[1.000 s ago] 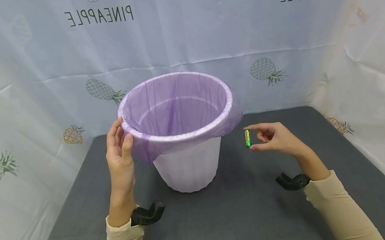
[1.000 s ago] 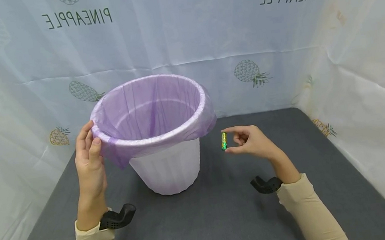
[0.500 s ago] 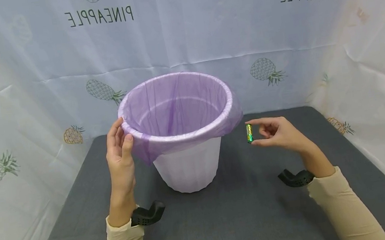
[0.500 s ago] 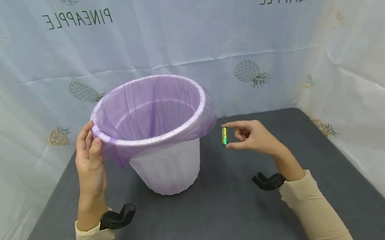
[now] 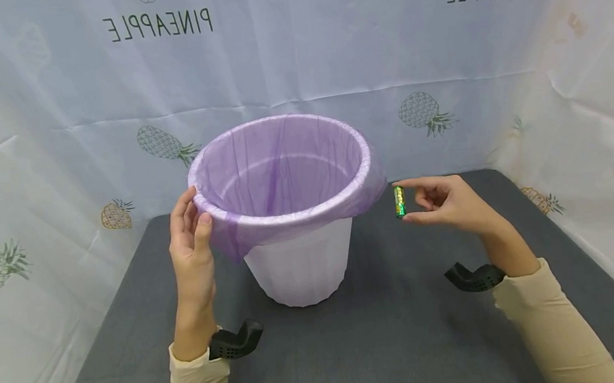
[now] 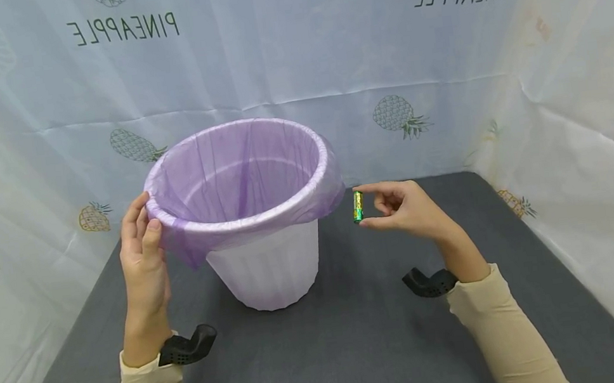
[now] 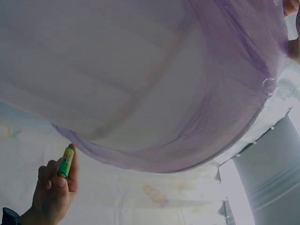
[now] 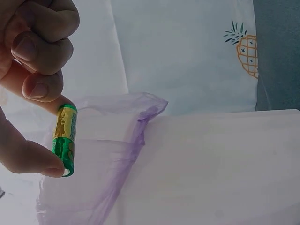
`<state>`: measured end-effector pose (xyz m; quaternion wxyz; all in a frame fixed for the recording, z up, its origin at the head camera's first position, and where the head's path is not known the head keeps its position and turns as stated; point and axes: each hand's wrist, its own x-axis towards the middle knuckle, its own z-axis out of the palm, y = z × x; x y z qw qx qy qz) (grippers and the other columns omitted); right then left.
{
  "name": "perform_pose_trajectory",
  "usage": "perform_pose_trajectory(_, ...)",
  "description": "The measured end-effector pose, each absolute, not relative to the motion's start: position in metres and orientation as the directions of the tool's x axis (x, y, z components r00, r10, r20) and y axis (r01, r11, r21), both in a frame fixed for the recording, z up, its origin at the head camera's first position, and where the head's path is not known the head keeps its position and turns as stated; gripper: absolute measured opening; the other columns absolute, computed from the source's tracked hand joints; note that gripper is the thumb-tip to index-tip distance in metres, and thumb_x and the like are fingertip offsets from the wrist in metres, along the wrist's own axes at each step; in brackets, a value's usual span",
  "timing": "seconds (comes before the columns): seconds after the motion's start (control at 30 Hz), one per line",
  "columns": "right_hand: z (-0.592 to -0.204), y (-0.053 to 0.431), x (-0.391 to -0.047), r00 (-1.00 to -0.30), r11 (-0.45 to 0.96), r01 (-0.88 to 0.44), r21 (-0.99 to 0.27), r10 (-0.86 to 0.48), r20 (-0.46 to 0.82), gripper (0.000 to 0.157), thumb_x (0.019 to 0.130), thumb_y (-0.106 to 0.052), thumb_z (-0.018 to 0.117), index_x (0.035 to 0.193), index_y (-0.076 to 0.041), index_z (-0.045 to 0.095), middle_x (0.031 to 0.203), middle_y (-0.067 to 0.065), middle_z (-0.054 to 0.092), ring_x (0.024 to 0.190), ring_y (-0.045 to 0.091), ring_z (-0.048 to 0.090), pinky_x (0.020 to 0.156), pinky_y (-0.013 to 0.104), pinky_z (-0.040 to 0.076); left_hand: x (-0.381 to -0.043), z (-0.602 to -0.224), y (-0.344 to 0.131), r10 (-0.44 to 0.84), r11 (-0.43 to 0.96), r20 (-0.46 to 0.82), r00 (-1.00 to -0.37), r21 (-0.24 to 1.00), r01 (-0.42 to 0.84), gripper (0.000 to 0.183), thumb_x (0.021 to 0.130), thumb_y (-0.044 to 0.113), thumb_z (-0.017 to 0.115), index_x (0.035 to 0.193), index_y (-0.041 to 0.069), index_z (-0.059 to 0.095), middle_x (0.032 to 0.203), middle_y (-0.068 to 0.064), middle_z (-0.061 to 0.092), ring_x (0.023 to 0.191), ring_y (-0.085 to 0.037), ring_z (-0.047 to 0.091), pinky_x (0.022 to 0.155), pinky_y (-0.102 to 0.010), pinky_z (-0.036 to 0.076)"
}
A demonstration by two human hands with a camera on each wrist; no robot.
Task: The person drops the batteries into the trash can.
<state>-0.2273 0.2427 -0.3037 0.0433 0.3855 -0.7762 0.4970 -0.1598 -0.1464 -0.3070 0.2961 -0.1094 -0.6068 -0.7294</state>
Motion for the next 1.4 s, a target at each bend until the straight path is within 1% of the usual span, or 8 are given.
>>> perform_pose_trajectory(0.17, -0.299, 0.241, -0.227, -0.697, 0.21, -0.643, -0.736, -0.559, 0.45, 0.054, 0.075, 0.011, 0.072, 0.121, -0.017, 0.064, 0.064, 0.0, 0.034, 0.053, 0.011, 0.029, 0.047, 0.026, 0.03, -0.16, -0.308, -0.147, -0.295, -0.092, 0.519, -0.802, 0.82, 0.565, 0.044, 0.095, 0.008, 0.047, 0.138, 0.012, 0.045, 0.129, 0.003, 0.051, 0.122, -0.011, 0.045, 0.102, -0.017, 0.036)
perform_pose_trajectory(0.33, -0.295, 0.238, -0.227, -0.715, 0.234, -0.634, -0.737, -0.539, 0.445, 0.051, 0.075, 0.012, 0.072, 0.12, -0.01, 0.065, 0.064, 0.002, 0.033, 0.053, 0.012, 0.029, 0.047, 0.025, 0.031, -0.161, -0.309, -0.147, -0.293, -0.089, 0.524, -0.8, 0.818, 0.568, 0.044, 0.095, 0.008, 0.047, 0.138, 0.012, 0.045, 0.128, 0.003, 0.051, 0.122, -0.01, 0.045, 0.102, -0.017, 0.036)
perform_pose_trajectory(0.47, -0.29, 0.235, -0.226, -0.718, 0.245, -0.639, -0.729, -0.528, 0.453, 0.051, 0.074, 0.012, 0.072, 0.12, -0.011, 0.065, 0.064, 0.001, 0.034, 0.053, 0.011, 0.03, 0.047, 0.026, 0.031, -0.161, -0.31, -0.147, -0.293, -0.091, 0.528, -0.797, 0.815, 0.573, 0.044, 0.095, 0.008, 0.047, 0.138, 0.012, 0.045, 0.128, 0.003, 0.051, 0.121, -0.01, 0.046, 0.101, -0.017, 0.036)
perform_pose_trajectory(0.77, -0.284, 0.23, -0.223, -0.682, 0.207, -0.675, -0.708, -0.541, 0.492, 0.053, 0.073, 0.014, 0.072, 0.12, -0.009, 0.065, 0.063, 0.002, 0.033, 0.053, 0.011, 0.029, 0.046, 0.027, 0.028, -0.161, -0.31, -0.148, -0.294, -0.091, 0.522, -0.801, 0.819, 0.567, 0.044, 0.095, 0.008, 0.047, 0.139, 0.012, 0.044, 0.128, 0.003, 0.051, 0.121, -0.01, 0.045, 0.101, -0.016, 0.037)
perform_pose_trajectory(0.83, -0.282, 0.229, -0.223, -0.678, 0.202, -0.677, -0.707, -0.543, 0.495, 0.052, 0.072, 0.014, 0.072, 0.12, -0.006, 0.065, 0.063, 0.002, 0.033, 0.053, 0.011, 0.029, 0.046, 0.027, 0.028, -0.161, -0.31, -0.148, -0.295, -0.092, 0.52, -0.802, 0.82, 0.565, 0.044, 0.095, 0.008, 0.047, 0.139, 0.012, 0.044, 0.128, 0.003, 0.051, 0.121, -0.011, 0.045, 0.101, -0.017, 0.036)
perform_pose_trajectory(0.97, -0.28, 0.226, -0.222, -0.685, 0.186, -0.666, -0.722, -0.535, 0.494, 0.049, 0.072, 0.015, 0.072, 0.119, 0.008, 0.061, 0.063, 0.002, 0.034, 0.053, 0.01, 0.03, 0.046, 0.027, 0.027, -0.16, -0.31, -0.147, -0.3, -0.088, 0.515, -0.803, 0.823, 0.561, 0.043, 0.095, 0.008, 0.047, 0.138, 0.013, 0.045, 0.131, 0.003, 0.051, 0.125, -0.011, 0.044, 0.104, -0.017, 0.034)
perform_pose_trajectory(1.03, -0.278, 0.225, -0.222, -0.686, 0.182, -0.664, -0.726, -0.533, 0.494, 0.049, 0.073, 0.015, 0.072, 0.12, 0.009, 0.061, 0.063, 0.002, 0.034, 0.053, 0.01, 0.03, 0.046, 0.027, 0.028, -0.16, -0.31, -0.147, -0.303, -0.087, 0.513, -0.803, 0.824, 0.56, 0.043, 0.095, 0.008, 0.047, 0.138, 0.013, 0.045, 0.133, 0.003, 0.05, 0.127, -0.011, 0.042, 0.106, -0.017, 0.033)
perform_pose_trajectory(1.4, -0.276, 0.215, -0.223, -0.658, 0.148, -0.679, -0.72, -0.558, 0.506, 0.049, 0.072, 0.015, 0.072, 0.119, 0.005, 0.063, 0.064, 0.003, 0.033, 0.054, 0.011, 0.029, 0.047, 0.026, 0.027, -0.161, -0.31, -0.147, -0.305, -0.091, 0.516, -0.801, 0.821, 0.564, 0.043, 0.095, 0.008, 0.048, 0.138, 0.013, 0.046, 0.132, 0.003, 0.05, 0.127, -0.011, 0.042, 0.106, -0.017, 0.033)
